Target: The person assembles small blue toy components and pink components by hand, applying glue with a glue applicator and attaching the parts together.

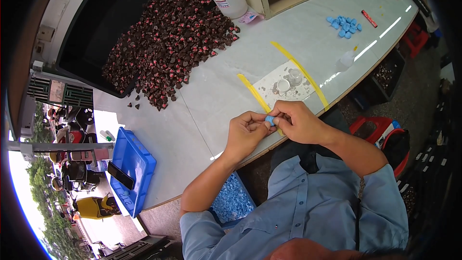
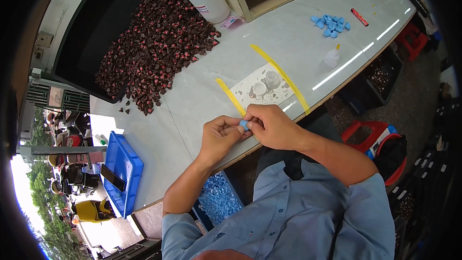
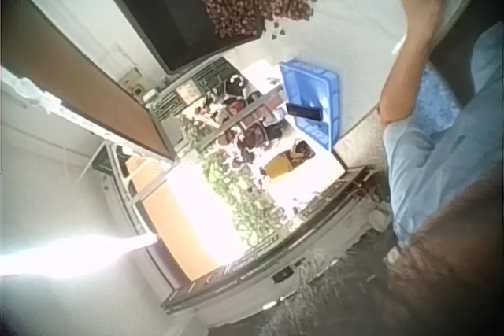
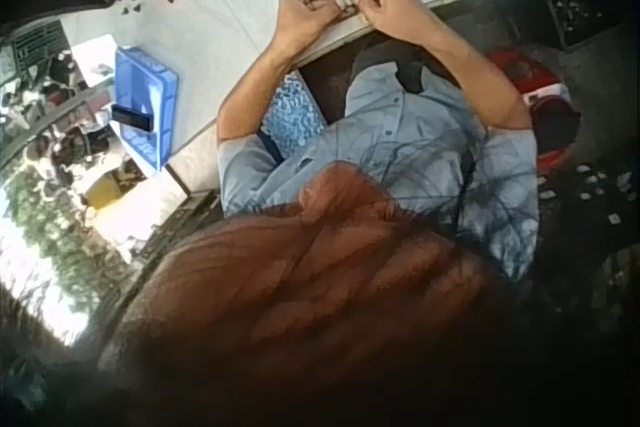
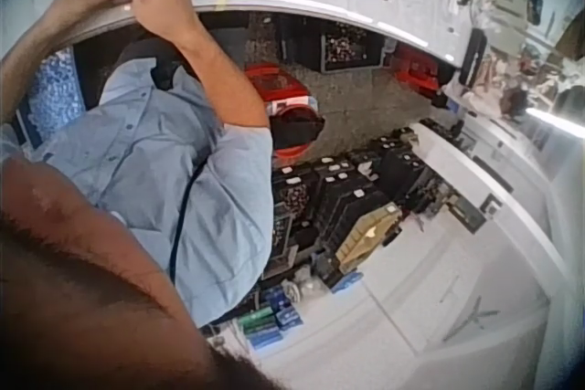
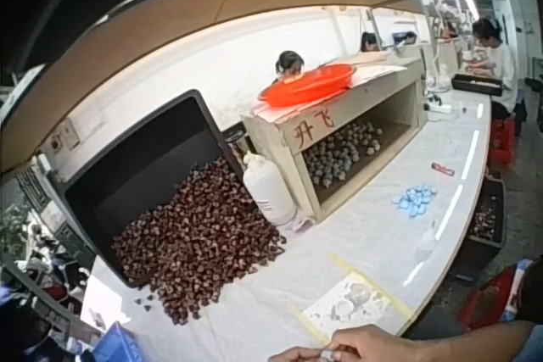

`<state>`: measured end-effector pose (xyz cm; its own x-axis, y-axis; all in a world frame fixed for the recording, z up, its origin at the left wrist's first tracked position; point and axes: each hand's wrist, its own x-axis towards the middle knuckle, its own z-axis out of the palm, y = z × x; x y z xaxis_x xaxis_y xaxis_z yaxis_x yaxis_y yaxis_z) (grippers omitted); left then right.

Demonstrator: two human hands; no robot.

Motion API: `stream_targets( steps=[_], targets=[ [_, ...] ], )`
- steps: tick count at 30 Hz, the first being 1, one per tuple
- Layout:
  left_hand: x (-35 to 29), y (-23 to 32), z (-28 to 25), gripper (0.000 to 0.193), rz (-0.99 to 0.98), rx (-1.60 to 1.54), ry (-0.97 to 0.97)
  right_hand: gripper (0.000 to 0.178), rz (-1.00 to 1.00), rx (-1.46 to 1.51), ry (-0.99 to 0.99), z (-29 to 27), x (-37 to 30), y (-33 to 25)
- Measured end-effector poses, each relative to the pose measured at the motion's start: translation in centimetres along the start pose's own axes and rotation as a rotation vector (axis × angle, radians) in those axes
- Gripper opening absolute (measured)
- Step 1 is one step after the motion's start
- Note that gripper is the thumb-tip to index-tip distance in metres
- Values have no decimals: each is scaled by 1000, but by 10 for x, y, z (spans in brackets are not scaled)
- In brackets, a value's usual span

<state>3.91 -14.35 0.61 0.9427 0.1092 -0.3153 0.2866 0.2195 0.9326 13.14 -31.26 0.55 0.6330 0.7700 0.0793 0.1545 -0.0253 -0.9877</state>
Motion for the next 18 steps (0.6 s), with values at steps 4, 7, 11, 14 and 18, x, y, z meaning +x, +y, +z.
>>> stream_targets(
  steps=[4, 7, 11, 14, 18],
  targets=[
    [-1, 0, -3, 17, 20, -31, 5, 7, -2, 16, -27, 1, 4, 4],
    [-1, -3, -8, 17, 55, 60, 4, 7, 18, 61, -12, 7, 6, 5],
    [2, -2, -7, 21, 99, 71, -21, 10, 91, 86, -16, 5, 2, 2],
    [2, -3, -7, 19, 108, 27, -42, 7, 86, 44, -2, 8, 0, 1],
    [-1, -4, -11, 18, 139, 65, -38, 4, 63, 12, -58, 11, 2, 3]
  ],
)
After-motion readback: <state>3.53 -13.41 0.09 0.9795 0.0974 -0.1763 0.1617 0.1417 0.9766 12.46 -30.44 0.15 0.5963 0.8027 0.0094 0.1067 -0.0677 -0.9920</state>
